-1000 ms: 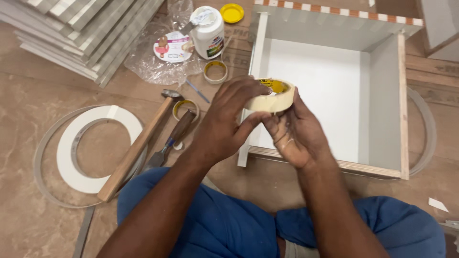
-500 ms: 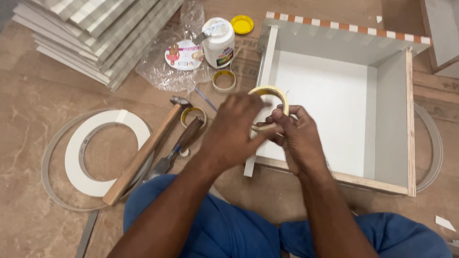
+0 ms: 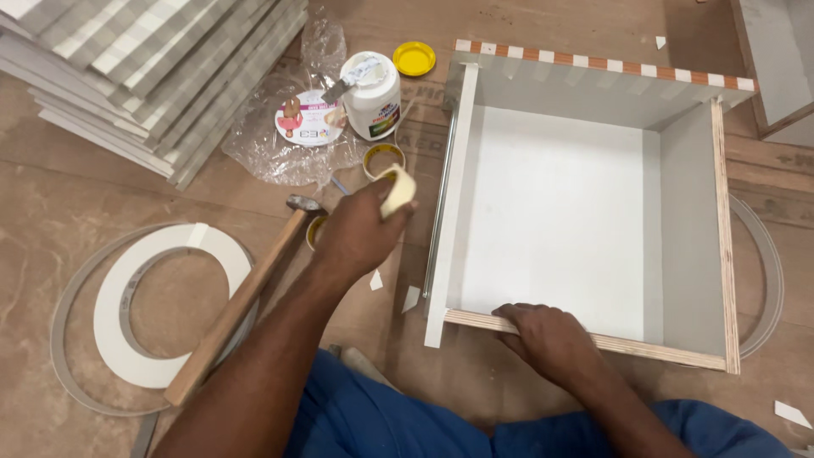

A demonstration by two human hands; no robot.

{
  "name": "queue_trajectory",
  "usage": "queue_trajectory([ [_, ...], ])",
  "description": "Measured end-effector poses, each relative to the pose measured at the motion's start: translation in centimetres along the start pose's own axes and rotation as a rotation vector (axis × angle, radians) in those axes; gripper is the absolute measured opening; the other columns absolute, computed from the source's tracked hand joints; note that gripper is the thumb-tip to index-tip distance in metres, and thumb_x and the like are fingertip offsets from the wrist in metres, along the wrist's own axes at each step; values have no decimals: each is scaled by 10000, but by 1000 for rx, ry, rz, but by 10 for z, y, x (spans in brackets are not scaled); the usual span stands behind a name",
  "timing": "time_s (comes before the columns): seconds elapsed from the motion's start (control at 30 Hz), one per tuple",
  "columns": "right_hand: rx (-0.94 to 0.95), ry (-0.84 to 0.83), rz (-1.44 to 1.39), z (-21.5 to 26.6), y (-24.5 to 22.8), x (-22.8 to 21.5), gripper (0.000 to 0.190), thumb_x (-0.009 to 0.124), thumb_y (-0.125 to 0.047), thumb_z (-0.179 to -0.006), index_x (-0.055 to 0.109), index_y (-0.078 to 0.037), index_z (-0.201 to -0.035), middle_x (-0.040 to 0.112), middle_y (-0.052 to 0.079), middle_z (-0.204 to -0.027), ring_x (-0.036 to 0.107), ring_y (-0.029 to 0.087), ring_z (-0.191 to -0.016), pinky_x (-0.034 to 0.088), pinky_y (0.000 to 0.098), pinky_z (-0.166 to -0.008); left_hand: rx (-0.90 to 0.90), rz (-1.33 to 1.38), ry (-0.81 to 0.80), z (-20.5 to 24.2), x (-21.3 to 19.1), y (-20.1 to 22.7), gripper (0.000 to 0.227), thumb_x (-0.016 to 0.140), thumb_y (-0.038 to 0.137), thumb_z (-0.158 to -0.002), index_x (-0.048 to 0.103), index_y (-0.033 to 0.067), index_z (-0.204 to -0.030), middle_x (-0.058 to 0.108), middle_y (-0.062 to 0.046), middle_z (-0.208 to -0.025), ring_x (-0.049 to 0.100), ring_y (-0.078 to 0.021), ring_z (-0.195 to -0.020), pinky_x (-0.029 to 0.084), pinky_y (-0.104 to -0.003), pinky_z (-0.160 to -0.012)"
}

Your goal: The person applies adhesive tape to the edges of a white wooden drawer box. They then use a syringe to apply glue along the inner edge of the drawer.

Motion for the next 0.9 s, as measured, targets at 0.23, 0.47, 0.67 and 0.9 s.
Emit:
queue_trajectory([
  [0.23,33,-208,-4,39,40,28,489,759,-382,-836,697,-211,-1290,757,83,-1169,723,261,-1075,571,394,-973,-50,-75,-100,11,17,10,590,655,403,-921,598,15,-1362,727,-268,-1099,721,-380,-1044,559,-447,-890],
  [0.47,-94,366,-239,-84,13,-89,567,597,-459,-975,591,-102,-1416,654,190,-1342,632,354,-1229,495,442,-1042,-15,-128,36,14,6,26,587,661,416,-918,612,17,-1346,710,-287,-1098,693,-423,-1053,542,-483,-905],
  [0.67,-90,660,-125,-194,-38,-150,666,574,-387,-1006,388,-33,-1539,289,180,-1623,363,377,-1423,379,484,-1103,-130,-209,-123,23,15,7,563,642,423,-902,617,89,-1354,725,-248,-1072,700,-416,-1013,534,-500,-892],
  [0.9,-62,700,-114,-188,-36,-159,599,641,-345,-984,483,-113,-1514,449,176,-1478,495,374,-1315,477,491,-1029,19,-196,-151,24,23,37,555,656,443,-901,644,56,-1299,732,-241,-1038,714,-405,-966,543,-495,-853],
])
Point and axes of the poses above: each hand's wrist, its own z-axis away from the middle knuckle, its own x-axis out of the palm, y = z × x, the point moved 10 cm from there along -z, towards the middle knuckle
